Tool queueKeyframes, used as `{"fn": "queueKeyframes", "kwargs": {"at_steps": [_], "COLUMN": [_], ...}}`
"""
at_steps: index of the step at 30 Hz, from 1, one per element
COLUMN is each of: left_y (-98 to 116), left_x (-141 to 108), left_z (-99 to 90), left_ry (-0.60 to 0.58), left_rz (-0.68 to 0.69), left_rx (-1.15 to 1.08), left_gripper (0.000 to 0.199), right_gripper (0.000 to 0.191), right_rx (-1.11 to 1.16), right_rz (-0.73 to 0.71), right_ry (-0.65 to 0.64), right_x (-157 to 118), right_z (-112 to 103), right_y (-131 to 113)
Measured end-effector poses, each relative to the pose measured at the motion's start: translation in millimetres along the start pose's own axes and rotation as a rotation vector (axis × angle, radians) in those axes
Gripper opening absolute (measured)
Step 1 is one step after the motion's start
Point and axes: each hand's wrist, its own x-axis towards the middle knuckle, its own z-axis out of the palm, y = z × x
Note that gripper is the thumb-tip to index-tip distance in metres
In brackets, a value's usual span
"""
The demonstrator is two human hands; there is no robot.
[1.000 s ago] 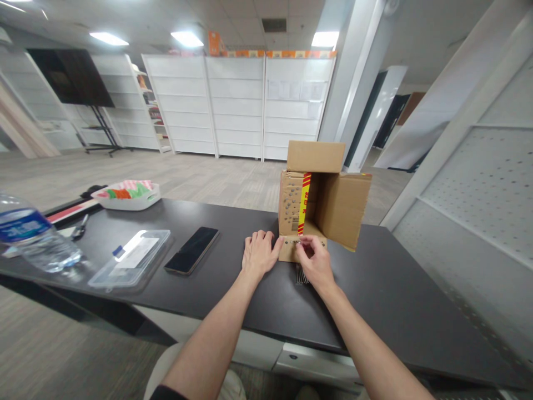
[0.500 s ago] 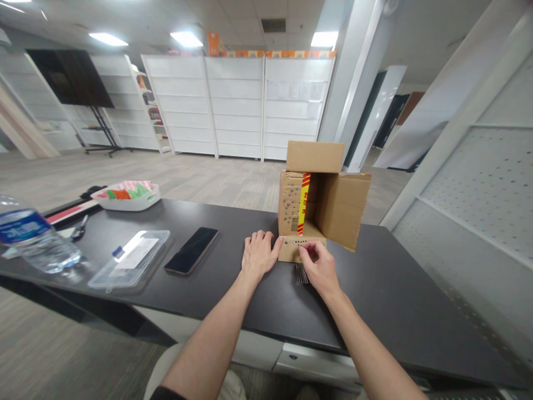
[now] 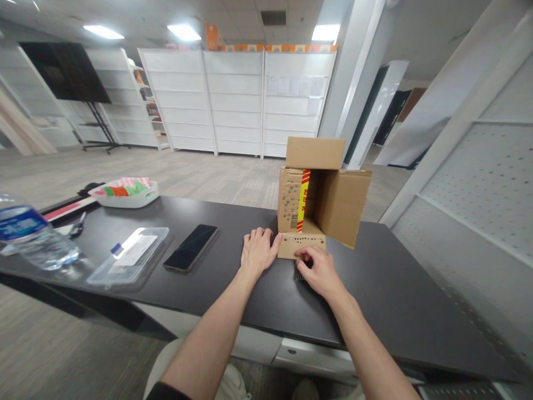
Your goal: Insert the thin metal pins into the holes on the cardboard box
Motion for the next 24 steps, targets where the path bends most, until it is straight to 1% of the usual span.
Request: {"fn": "queueKeyframes", "kwargs": {"at_steps": [17,22,24], "left_y": [-1.7,-1.2,-1.4], "left_x": [0.0,0.5,0.4], "left_z": [1.9,0.9,0.8], "left_ry": [0.011,-0.002,0.000], "left_rz": [0.014,0.000,0.001], "left_rx": [-0.009,0.003,0.003], "left_gripper": [0.054,0.053,0.053], "right_gripper": [0.015,0.008,0.007], "right_rx": [-0.064,-0.032,-0.038], "right_rz": [-0.021,-0.034,-0.037], "right_ry": [-0.033,-0.046,-0.055], "right_x": [-1.6,-1.7,-2.0], "right_z": [4.5,3.2,2.7], "right_y": [-4.1,-6.1,-7.3]}}
